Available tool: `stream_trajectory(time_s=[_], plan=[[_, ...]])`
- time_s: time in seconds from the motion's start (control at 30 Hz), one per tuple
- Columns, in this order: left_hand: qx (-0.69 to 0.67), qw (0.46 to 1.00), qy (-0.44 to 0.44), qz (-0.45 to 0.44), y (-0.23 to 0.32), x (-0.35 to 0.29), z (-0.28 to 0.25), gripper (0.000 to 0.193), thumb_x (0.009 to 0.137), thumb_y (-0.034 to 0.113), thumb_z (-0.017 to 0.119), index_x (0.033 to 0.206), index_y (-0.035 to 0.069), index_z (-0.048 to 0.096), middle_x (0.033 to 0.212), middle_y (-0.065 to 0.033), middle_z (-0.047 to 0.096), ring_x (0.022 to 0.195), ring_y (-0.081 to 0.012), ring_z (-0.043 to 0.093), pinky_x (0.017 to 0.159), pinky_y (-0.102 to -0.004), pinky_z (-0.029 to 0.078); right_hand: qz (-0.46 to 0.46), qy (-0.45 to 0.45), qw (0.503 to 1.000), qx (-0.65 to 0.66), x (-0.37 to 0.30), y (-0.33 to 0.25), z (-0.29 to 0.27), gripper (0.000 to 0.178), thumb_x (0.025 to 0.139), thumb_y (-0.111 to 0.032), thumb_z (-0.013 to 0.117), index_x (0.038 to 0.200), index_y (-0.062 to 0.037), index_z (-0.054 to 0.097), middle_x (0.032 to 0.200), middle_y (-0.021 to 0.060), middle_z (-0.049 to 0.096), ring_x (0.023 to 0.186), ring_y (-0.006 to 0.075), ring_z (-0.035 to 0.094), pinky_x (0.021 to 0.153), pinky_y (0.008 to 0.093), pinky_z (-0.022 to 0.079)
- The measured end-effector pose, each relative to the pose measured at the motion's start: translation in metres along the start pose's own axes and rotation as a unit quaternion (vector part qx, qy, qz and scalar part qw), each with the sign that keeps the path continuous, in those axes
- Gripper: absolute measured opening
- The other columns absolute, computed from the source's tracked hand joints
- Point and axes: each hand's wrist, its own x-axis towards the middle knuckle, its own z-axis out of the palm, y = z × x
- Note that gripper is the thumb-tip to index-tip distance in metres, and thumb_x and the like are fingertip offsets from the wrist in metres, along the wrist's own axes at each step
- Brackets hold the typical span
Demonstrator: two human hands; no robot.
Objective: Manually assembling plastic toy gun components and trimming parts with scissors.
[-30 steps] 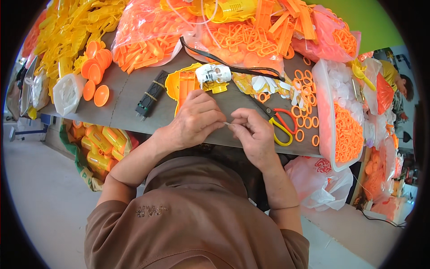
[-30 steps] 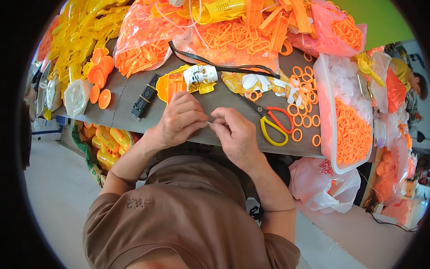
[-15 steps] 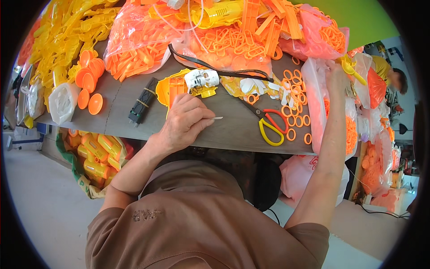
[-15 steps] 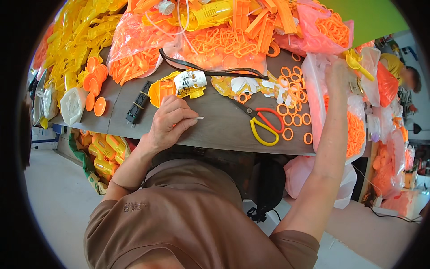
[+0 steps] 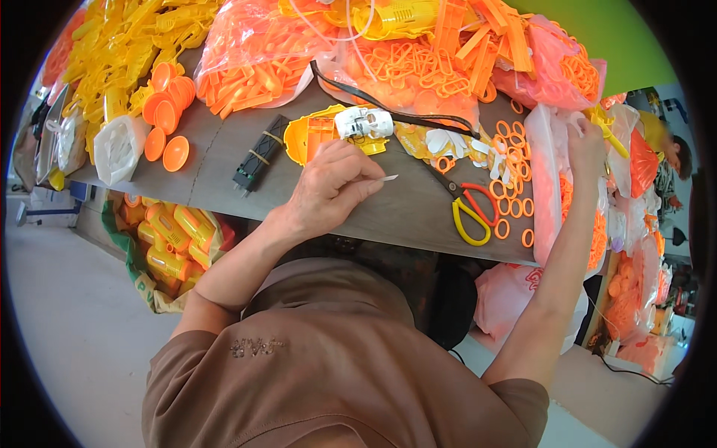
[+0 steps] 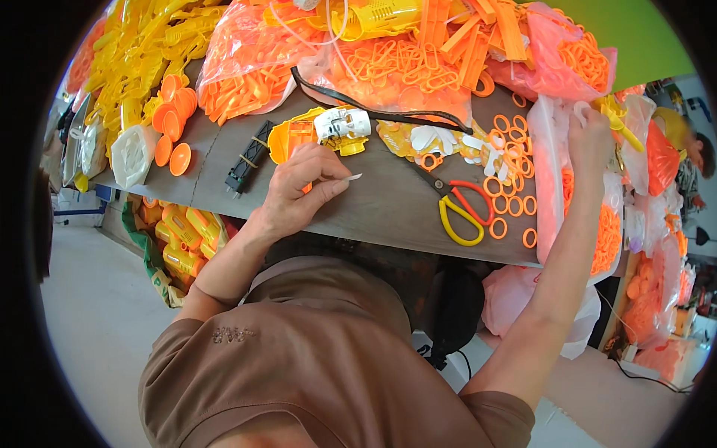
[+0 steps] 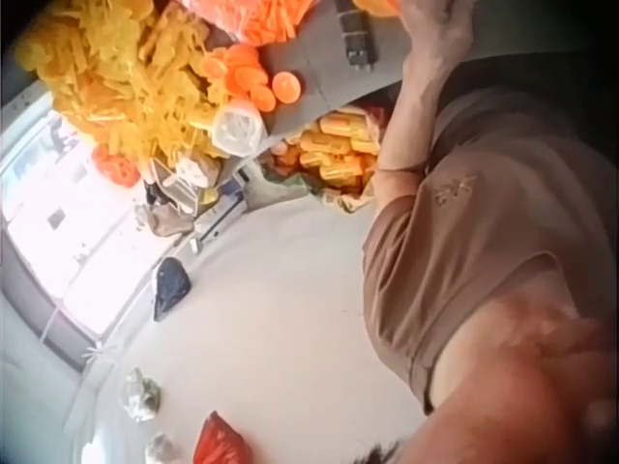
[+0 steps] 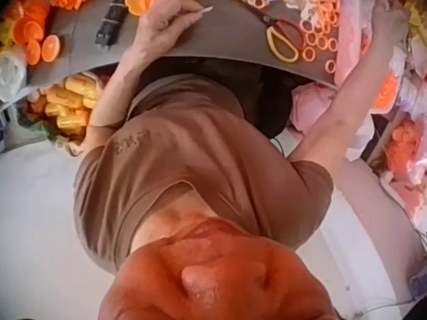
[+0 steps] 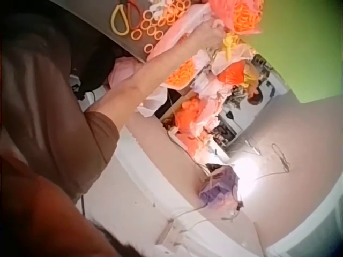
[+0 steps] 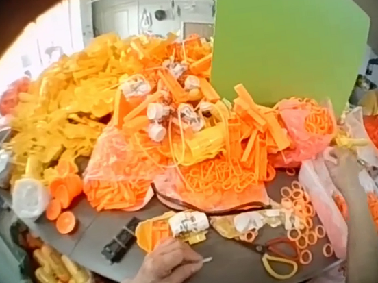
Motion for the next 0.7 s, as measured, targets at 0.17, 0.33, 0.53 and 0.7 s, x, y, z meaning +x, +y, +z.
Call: stream_trajectory(time_s=[0.17,0.33,0.53,0.7], plan=[[-0.027,0.999,-0.013,-0.038,0.003,0.001,-0.006,0.006,0.082,0.001,0.064,0.085,0.001,0.059,0.083,-0.0060,0.060,0.075,-0.0159,0.054,0.066,-0.0276,0.043,0.135,-0.121,0.823,0.538,-0.068,-0.127,-0.078,0.010,0.088,-0.006,0.057,0.096,-0.0015,0.063,0.085,0.0018,0.060,0.071,0.0053,0.055,0.061,0.0218,0.048],[-0.078,0.993,-0.005,-0.082,0.007,0.002,-0.005,0.007,0.081,0.004,0.063,0.086,0.002,0.058,0.079,-0.0090,0.058,0.077,-0.0251,0.054,0.071,-0.0352,0.042,0.156,-0.230,0.490,0.826,-0.135,-0.221,-0.070,0.015,0.090,-0.009,0.056,0.102,-0.0004,0.058,0.099,0.0128,0.062,0.079,0.0140,0.059,0.064,0.0273,0.052],[-0.085,0.994,0.011,-0.067,0.006,-0.001,-0.009,0.007,0.082,0.005,0.062,0.084,0.003,0.056,0.080,-0.0096,0.058,0.077,-0.0266,0.054,0.071,-0.0359,0.042,0.244,-0.258,0.224,0.908,-0.148,-0.256,-0.056,0.021,0.091,-0.016,0.058,0.107,-0.0019,0.055,0.110,0.0190,0.061,0.086,0.0185,0.059,0.066,0.0315,0.052],[-0.066,0.995,0.022,-0.066,0.005,-0.002,-0.011,0.007,0.081,0.004,0.062,0.083,0.002,0.055,0.079,-0.0097,0.058,0.077,-0.0264,0.055,0.069,-0.0359,0.043,0.223,-0.260,0.232,0.910,-0.145,-0.260,-0.061,0.032,0.091,-0.013,0.057,0.119,-0.0007,0.050,0.104,0.0108,0.061,0.087,0.0174,0.061,0.069,0.0319,0.054]])
